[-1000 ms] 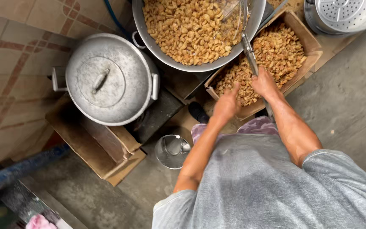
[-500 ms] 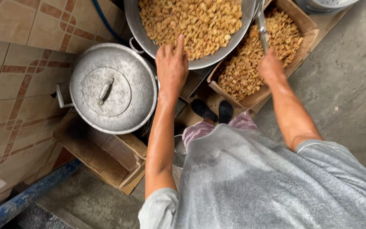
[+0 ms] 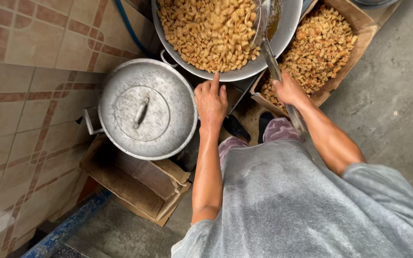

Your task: The person uses a large metal strainer to scoop fried food from a large wok and transfers it into a cardboard box. The person repeatedly scoops and pours the food, occasionally using their hand to guide the items into the box.

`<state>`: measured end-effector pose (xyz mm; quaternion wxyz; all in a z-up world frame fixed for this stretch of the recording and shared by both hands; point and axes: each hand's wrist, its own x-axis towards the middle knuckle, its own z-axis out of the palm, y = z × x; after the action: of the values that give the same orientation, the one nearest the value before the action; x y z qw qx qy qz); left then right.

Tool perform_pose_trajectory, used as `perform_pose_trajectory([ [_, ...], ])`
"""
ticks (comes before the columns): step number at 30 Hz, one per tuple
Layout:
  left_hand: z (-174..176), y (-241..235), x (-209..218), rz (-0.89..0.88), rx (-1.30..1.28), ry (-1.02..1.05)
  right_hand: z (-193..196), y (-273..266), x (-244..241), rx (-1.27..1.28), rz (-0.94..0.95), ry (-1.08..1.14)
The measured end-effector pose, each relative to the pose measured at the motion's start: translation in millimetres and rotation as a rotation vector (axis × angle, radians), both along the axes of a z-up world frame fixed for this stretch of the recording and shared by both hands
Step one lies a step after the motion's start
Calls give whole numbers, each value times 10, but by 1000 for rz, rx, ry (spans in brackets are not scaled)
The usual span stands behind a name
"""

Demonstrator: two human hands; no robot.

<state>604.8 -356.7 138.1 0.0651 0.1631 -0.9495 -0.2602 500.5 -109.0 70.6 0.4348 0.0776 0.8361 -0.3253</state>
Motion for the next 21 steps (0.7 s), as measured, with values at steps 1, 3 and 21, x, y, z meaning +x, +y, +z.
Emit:
perform_pose_trajectory([
  [1, -3, -19, 2, -9, 12, -39, 105, 66, 51, 88, 81, 15],
  [3, -12, -105, -20, 2, -21, -13, 245, 134, 105, 95, 141, 112],
  [21, -258, -149, -746, 84, -76, -27, -121, 211, -1169, 270, 340, -48],
])
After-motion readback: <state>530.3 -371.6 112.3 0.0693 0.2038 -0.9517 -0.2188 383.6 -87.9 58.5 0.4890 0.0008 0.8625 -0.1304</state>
